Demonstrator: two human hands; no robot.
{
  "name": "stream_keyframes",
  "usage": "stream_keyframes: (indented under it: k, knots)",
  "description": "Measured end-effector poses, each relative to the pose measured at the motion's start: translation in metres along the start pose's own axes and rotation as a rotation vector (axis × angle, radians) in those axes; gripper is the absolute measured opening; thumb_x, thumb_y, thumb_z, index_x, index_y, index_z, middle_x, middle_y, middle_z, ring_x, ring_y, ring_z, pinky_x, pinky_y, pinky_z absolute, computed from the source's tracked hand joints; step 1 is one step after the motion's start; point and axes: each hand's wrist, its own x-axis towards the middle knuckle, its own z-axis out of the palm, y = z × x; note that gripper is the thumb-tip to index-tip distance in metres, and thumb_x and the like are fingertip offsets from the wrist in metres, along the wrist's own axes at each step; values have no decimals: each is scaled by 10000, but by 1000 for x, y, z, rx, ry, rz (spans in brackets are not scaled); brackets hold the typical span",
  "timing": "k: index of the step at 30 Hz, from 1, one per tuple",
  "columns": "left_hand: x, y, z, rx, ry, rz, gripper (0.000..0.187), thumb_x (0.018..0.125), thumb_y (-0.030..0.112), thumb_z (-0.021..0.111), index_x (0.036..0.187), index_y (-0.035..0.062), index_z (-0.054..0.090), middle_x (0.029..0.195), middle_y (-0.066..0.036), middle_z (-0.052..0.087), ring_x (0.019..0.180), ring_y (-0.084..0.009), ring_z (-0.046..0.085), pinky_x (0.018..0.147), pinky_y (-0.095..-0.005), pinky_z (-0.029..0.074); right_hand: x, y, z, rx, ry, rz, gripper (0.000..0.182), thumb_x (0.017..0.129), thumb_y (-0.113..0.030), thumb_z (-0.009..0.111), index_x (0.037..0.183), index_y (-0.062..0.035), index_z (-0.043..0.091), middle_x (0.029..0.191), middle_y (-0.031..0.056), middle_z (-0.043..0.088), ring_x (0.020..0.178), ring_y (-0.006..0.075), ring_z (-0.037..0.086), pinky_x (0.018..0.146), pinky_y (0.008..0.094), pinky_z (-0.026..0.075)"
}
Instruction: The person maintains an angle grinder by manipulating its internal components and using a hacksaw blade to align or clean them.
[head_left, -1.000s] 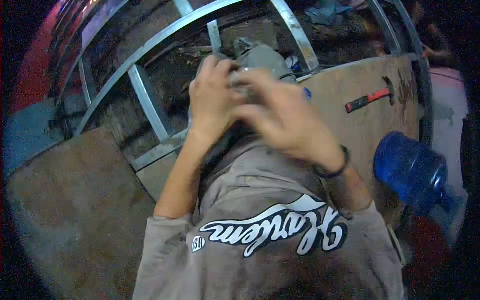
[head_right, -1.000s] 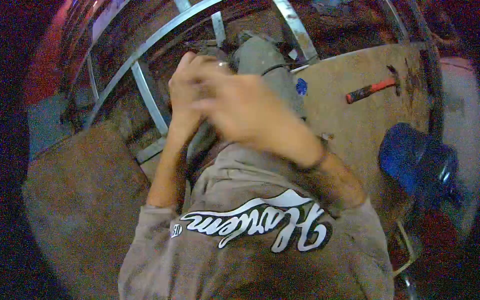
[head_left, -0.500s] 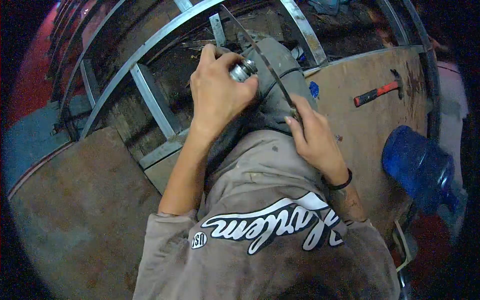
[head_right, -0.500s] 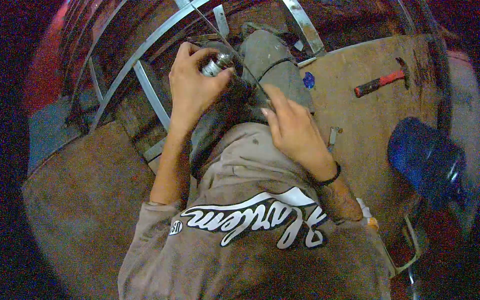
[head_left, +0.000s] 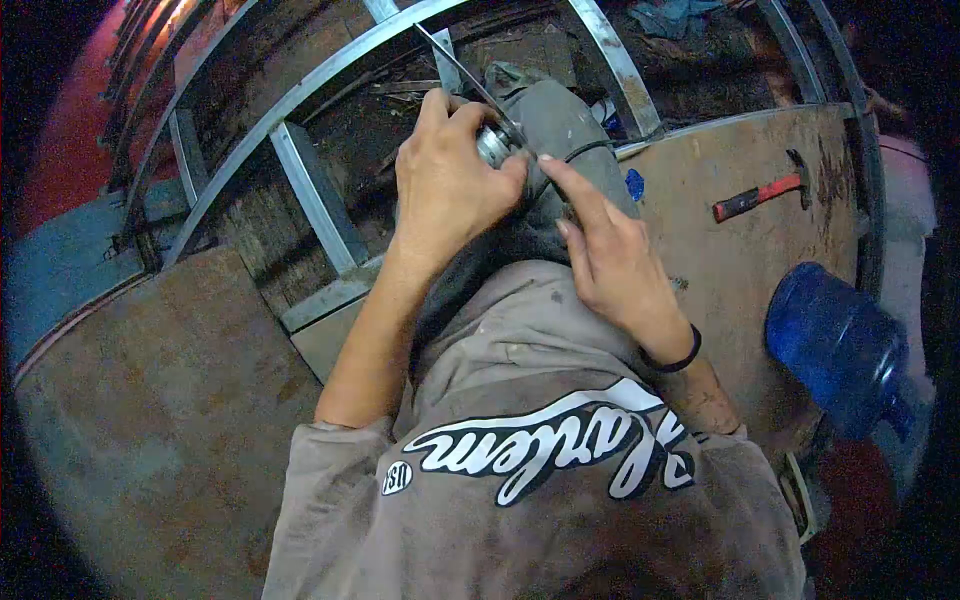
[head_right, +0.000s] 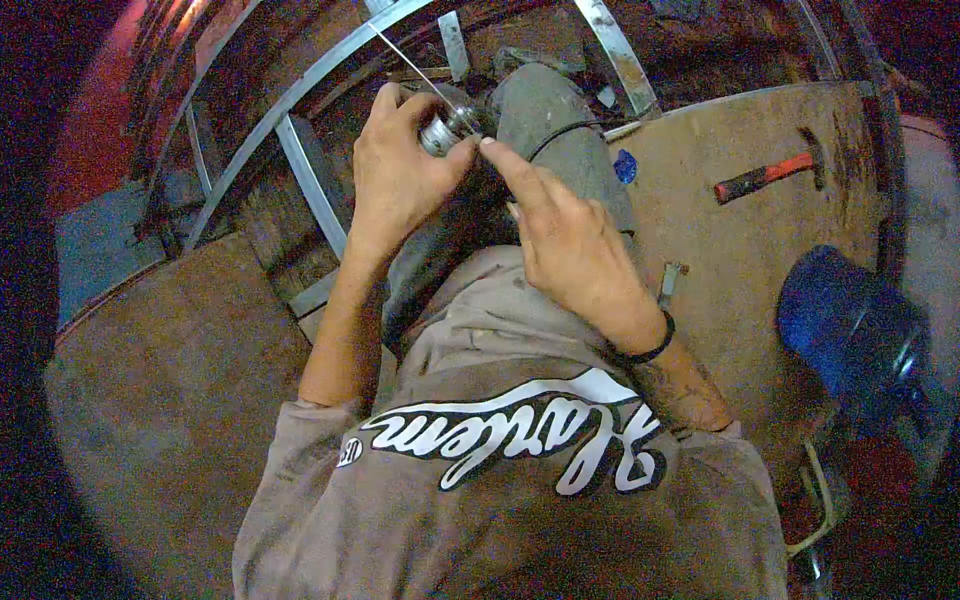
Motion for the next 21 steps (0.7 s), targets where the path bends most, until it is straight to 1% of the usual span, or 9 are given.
stream_keyframes:
  k: [2, 6, 9, 12, 14, 15, 17, 19, 21]
  knots:
    - [-1, 0, 1, 6, -11, -10, 371, 627, 231, 715, 937, 40, 644, 877, -132, 528, 821, -322, 584, 728, -398, 483, -2, 2, 1, -68, -28, 20, 582, 829, -13, 494, 1361, -166, 317, 1026, 213, 571, 795, 449, 579, 668, 498, 492]
    - [-1, -4, -2, 10, -79, -30, 435, 640, 237, 710, 1011, 34, 603, 960, -141, 554, 850, -306, 590, 748, -387, 481, -2, 3, 2, -101, -40, 15, 595, 823, -14, 500, 1365, -178, 317, 967, 218, 564, 742, 448, 576, 624, 502, 483]
    - [-2, -22, -12, -241, -65, 141, 439, 656, 171, 716, 1032, 8, 558, 993, -148, 574, 891, -283, 605, 785, -375, 481, 2, 4, 0, -79, -13, 18, 594, 831, -24, 503, 1368, -184, 309, 955, 232, 570, 751, 451, 576, 626, 511, 474]
    - [-4, -44, -13, -986, -313, -116, 344, 792, 181, 634, 1087, 27, 550, 990, -33, 573, 912, -121, 529, 807, -290, 443, 6, 0, -4, -39, -11, 12, 557, 855, -69, 509, 1363, -152, 297, 848, 242, 589, 721, 450, 577, 613, 523, 462]
    - [-1, -60, 5, -1024, -263, -175, 334, 816, 221, 610, 1086, 31, 562, 1002, -32, 577, 927, -119, 527, 814, -271, 429, 7, -7, -4, -68, -97, 216, 421, 853, -48, 518, 1254, -51, 391, 790, 273, 578, 736, 460, 562, 633, 511, 429]
    - [-1, -67, 12, -1060, -217, -240, 333, 840, 262, 585, 1084, 35, 574, 1014, -32, 581, 942, -117, 524, 820, -253, 415, 7, -7, -2, -69, -95, 213, 421, 853, -48, 518, 1254, -51, 391, 790, 273, 578, 736, 460, 562, 633, 511, 429]
    - [-1, -60, 11, -1114, -190, -187, 375, 794, 294, 643, 1049, 24, 589, 1041, -43, 562, 981, -127, 523, 889, -265, 389, 6, -1, 3, -190, -82, 186, 342, 871, -101, 516, 1188, -46, 402, 722, 275, 568, 694, 461, 558, 602, 523, 419]
    - [-5, -56, 9, -1114, -273, 25, 401, 759, 265, 680, 1074, 32, 597, 1082, -47, 549, 1017, -141, 515, 908, -275, 386, 4, 8, -1, -189, -86, 177, 320, 875, -107, 513, 1167, -43, 399, 721, 273, 567, 696, 457, 558, 601, 523, 418]
    - [-5, -54, 5, -1163, -334, 14, 429, 721, 222, 711, 1096, 42, 603, 1087, -48, 548, 1034, -160, 510, 926, -284, 377, 2, 12, -5, -195, -83, 163, 299, 878, -113, 509, 1145, -40, 397, 719, 271, 566, 699, 453, 559, 599, 523, 417]
